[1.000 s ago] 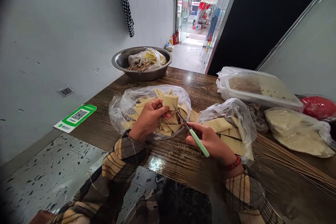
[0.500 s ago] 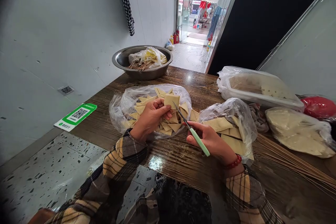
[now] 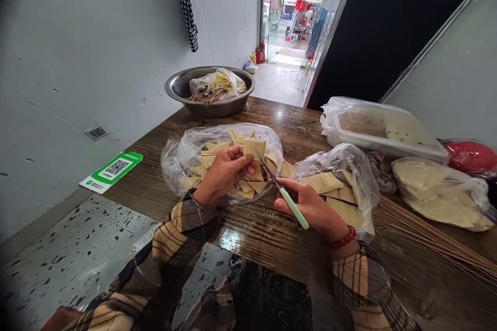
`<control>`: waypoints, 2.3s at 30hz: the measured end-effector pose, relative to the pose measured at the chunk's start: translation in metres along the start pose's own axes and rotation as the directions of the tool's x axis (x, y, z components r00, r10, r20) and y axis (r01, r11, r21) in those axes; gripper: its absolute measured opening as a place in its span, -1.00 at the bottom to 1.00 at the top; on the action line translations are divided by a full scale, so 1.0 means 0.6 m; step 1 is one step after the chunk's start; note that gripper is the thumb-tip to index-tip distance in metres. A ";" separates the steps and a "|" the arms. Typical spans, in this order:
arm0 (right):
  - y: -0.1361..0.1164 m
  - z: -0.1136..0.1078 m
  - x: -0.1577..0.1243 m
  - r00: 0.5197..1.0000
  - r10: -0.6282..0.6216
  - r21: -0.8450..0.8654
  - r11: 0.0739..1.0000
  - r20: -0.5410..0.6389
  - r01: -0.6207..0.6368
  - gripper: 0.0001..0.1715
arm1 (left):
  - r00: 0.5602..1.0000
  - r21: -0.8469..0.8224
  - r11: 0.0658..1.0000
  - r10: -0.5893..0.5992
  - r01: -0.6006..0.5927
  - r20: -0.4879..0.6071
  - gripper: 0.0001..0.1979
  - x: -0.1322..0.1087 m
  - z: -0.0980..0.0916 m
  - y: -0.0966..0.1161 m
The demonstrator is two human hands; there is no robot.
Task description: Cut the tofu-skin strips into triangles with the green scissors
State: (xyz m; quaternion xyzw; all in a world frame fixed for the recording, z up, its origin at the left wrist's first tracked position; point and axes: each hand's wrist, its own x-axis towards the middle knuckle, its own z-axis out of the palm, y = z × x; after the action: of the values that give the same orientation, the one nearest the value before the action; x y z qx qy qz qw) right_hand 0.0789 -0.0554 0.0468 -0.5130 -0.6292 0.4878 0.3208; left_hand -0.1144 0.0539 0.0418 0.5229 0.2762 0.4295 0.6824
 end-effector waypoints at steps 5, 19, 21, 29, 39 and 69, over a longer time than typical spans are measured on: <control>0.005 0.001 -0.002 1.000 0.011 0.073 0.997 0.024 -0.012 -0.26 | 1.000 0.001 1.000 -0.010 0.010 0.005 -0.69 0.000 0.001 -0.001; 0.010 0.000 -0.003 0.995 0.002 -0.098 0.995 -0.097 -0.011 -0.37 | 1.000 0.041 0.999 -0.013 0.013 -0.003 -0.71 -0.001 -0.003 0.000; 0.010 0.000 -0.002 0.991 -0.024 -0.174 0.985 -0.131 0.001 -0.41 | 1.000 0.035 0.999 -0.016 0.016 -0.007 -0.70 -0.002 -0.004 0.000; 0.047 0.000 0.007 0.981 -0.043 -0.290 0.957 -0.191 -0.015 -0.37 | 0.999 0.052 0.999 -0.011 0.013 -0.036 -0.66 -0.002 -0.006 -0.001; 0.022 0.004 0.006 0.985 -0.053 -0.269 0.963 -0.166 0.007 -0.36 | 0.997 0.140 0.990 -0.037 0.026 0.074 -0.64 -0.007 0.000 0.000; 0.036 0.010 0.010 0.971 -0.039 -0.332 0.942 -0.234 -0.042 -0.37 | 1.000 0.262 0.965 0.008 -0.009 0.008 -0.67 -0.009 -0.008 0.002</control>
State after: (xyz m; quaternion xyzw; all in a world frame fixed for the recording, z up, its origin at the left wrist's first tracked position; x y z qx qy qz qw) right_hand 0.0794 -0.0516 0.0239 -0.6151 -0.6595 0.3094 0.3017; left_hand -0.1216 0.0515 0.0410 0.6112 0.3260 0.3904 0.6064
